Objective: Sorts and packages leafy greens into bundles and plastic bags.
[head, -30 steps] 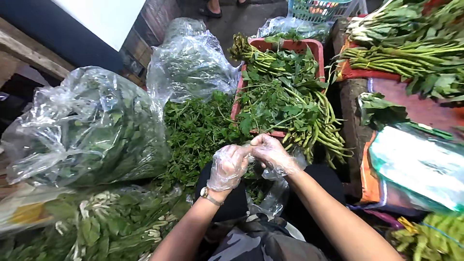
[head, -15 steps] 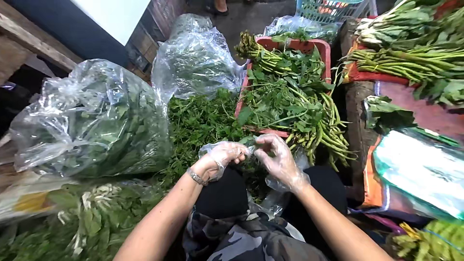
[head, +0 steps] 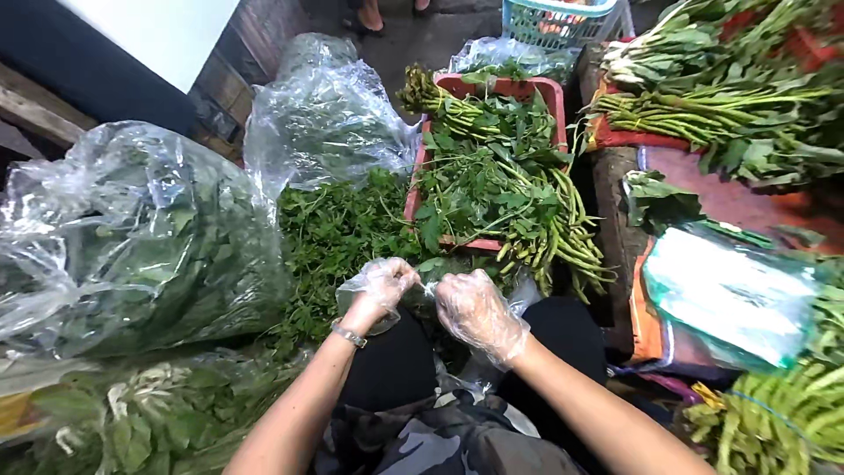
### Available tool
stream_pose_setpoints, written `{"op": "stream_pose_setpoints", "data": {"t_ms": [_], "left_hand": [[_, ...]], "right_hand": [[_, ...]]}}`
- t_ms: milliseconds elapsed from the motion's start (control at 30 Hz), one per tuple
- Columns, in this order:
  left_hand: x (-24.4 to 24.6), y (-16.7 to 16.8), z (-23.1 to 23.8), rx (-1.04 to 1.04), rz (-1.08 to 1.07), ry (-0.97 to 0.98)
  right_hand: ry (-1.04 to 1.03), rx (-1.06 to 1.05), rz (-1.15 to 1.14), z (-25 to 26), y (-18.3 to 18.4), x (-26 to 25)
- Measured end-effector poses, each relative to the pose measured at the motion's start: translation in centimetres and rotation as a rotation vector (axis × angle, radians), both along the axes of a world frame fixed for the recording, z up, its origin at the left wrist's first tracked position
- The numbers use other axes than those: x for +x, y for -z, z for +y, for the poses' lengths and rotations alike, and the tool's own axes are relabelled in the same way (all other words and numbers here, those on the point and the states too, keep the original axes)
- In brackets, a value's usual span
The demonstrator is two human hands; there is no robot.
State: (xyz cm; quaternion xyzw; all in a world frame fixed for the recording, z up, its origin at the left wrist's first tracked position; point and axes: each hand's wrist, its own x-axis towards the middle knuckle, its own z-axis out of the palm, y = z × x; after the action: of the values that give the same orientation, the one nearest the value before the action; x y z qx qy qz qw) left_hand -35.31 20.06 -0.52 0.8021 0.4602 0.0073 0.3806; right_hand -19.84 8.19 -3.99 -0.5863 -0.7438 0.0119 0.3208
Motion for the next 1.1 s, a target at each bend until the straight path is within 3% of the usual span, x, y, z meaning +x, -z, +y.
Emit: {"op": "stream_pose_setpoints", "data": {"t_ms": [100,267,400,500,567,633,700,833,900,1000,1100], "left_hand": [[0.5,-0.2,-0.6,0.005,0.053,-0.013],[-0.4,-2.8,-2.3,-0.022,-0.254,0.172],[-0.8,-5.0,-1.6,0.135,-0.548,0.071],[-1.5,-5.3,1.1,0.132,-0.742,-0.066],[-0.2,-4.9,2.6,0.111,-0.782,-0.094],[1.8,-3.8,3.3,0.092,-0.728,-0.027],[4.6,-2.8,3.7,0.120,-0.558,0.092],[11.0,-2.0,4.6,0.219,0.129,0.388],[13.1,-0.2,5.6,0.229,0.345,0.475],[14.2,2.7,7.2,0.181,0.445,0.537],[13.9,4.0,8.2,0.130,0.385,0.552]], "right_hand": [[-0.043,-0.130,0.043,-1.0,0.1,0.6],[-0.075,-0.288,0.253,-1.1,-3.3,1.1],[-0.075,-0.039,0.194,-1.1,-6.4,3.3],[0.002,0.084,0.497,-3.0,-12.2,8.0],[0.221,0.148,0.664,-5.0,-16.0,11.1],[0.504,0.192,0.713,-6.6,-17.6,14.4],[0.718,0.205,0.832,-7.3,-16.9,17.9],[0.833,0.269,1.330,-5.7,-13.9,23.2],[0.834,0.306,1.464,-3.7,-13.0,25.0],[0.848,0.437,1.511,0.6,-12.4,28.0],[0.811,0.617,1.465,5.9,-11.9,33.1]]}}
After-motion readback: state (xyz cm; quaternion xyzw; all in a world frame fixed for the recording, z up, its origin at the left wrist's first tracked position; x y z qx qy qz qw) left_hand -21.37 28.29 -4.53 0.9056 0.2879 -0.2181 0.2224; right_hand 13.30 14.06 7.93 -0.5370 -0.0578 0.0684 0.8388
